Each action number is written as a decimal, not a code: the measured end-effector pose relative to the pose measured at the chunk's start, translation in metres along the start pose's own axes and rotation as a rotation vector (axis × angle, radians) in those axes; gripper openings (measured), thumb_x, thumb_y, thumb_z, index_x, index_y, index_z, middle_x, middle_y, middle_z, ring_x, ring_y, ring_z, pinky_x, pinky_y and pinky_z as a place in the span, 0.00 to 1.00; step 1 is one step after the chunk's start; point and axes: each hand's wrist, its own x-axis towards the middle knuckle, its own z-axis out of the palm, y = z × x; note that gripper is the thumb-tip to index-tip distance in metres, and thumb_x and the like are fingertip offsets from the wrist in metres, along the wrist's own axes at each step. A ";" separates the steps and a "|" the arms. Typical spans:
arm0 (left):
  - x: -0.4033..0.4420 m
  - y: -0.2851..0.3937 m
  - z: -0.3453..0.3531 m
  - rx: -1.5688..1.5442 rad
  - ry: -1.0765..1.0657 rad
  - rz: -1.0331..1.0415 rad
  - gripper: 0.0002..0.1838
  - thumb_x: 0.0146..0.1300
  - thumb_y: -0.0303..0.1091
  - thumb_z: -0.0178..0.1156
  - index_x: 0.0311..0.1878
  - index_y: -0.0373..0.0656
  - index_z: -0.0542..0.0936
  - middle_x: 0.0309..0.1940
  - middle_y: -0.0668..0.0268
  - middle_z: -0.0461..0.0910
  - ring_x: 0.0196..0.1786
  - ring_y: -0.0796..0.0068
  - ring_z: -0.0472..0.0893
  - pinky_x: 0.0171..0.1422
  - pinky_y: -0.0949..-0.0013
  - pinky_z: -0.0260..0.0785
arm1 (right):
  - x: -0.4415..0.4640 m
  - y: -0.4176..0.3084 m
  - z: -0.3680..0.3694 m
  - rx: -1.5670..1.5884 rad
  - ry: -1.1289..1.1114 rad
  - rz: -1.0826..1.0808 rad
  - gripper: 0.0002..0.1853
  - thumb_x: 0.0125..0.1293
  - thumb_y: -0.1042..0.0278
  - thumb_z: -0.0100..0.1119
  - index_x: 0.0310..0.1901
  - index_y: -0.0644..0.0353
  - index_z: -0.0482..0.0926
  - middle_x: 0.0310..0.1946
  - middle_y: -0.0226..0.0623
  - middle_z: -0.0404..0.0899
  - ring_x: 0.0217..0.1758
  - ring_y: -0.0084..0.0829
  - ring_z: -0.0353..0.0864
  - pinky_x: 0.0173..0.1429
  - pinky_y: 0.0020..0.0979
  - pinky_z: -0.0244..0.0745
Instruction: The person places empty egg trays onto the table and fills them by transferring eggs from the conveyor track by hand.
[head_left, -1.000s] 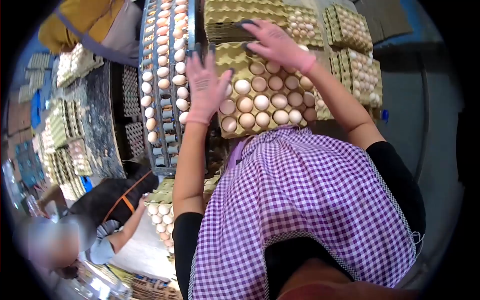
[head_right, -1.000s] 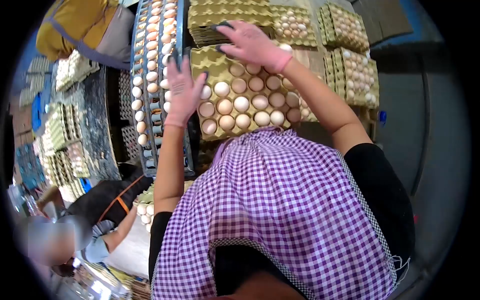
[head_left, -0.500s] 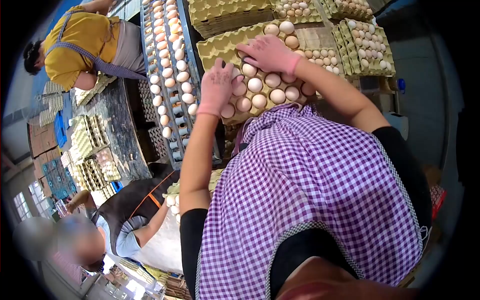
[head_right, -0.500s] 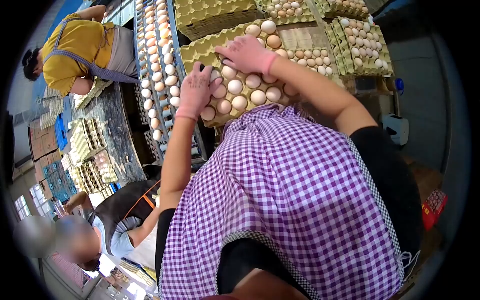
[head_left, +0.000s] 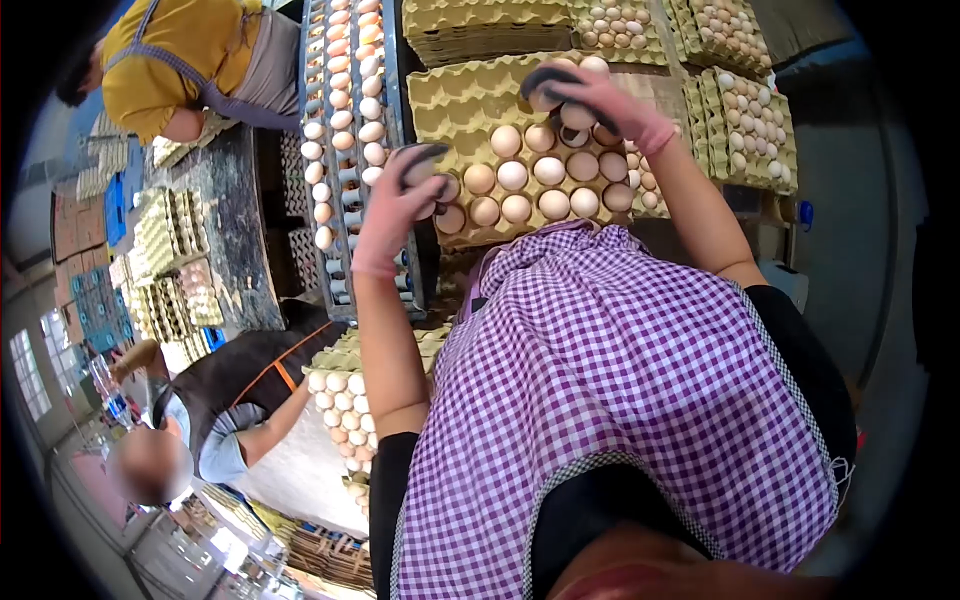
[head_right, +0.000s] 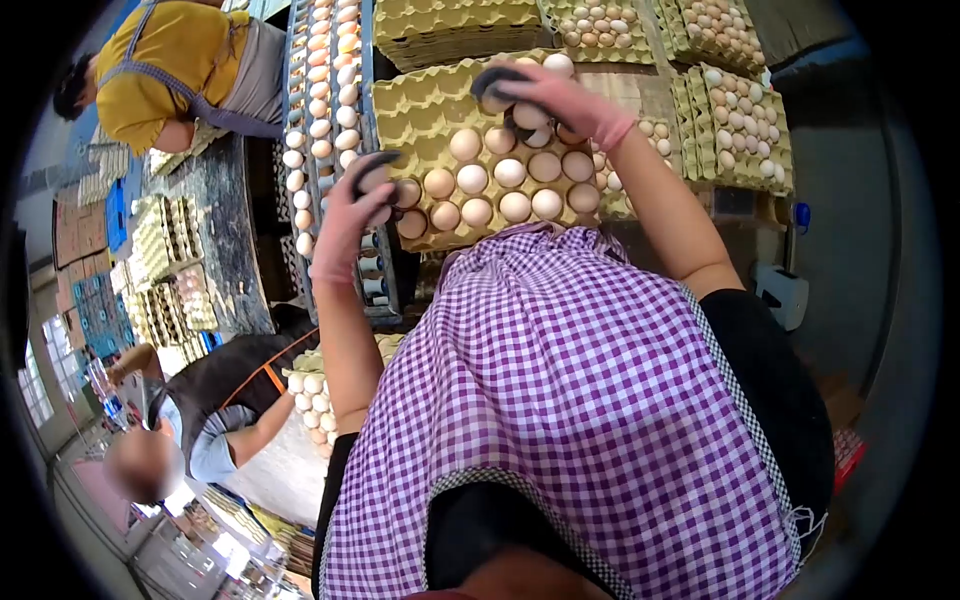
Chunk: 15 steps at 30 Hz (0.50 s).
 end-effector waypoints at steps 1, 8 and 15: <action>0.008 -0.001 0.010 0.451 0.072 0.119 0.25 0.59 0.44 0.70 0.60 0.50 0.82 0.60 0.55 0.77 0.54 0.58 0.83 0.54 0.63 0.78 | 0.007 -0.006 0.006 -0.229 -0.182 -0.106 0.23 0.75 0.52 0.55 0.64 0.57 0.76 0.58 0.37 0.78 0.58 0.32 0.80 0.62 0.33 0.75; 0.034 -0.013 0.051 1.329 -0.045 0.166 0.10 0.53 0.44 0.71 0.37 0.54 0.86 0.47 0.60 0.77 0.45 0.60 0.85 0.42 0.59 0.77 | 0.029 -0.010 0.059 -1.360 -0.339 -0.532 0.24 0.61 0.49 0.67 0.56 0.47 0.76 0.56 0.44 0.73 0.51 0.40 0.81 0.47 0.40 0.77; -0.013 0.000 0.030 0.801 0.120 0.020 0.18 0.62 0.48 0.67 0.54 0.55 0.82 0.56 0.59 0.74 0.55 0.56 0.81 0.54 0.59 0.76 | 0.032 -0.055 0.068 -1.609 -0.448 -0.344 0.23 0.54 0.46 0.72 0.50 0.45 0.83 0.51 0.41 0.78 0.47 0.38 0.85 0.47 0.40 0.78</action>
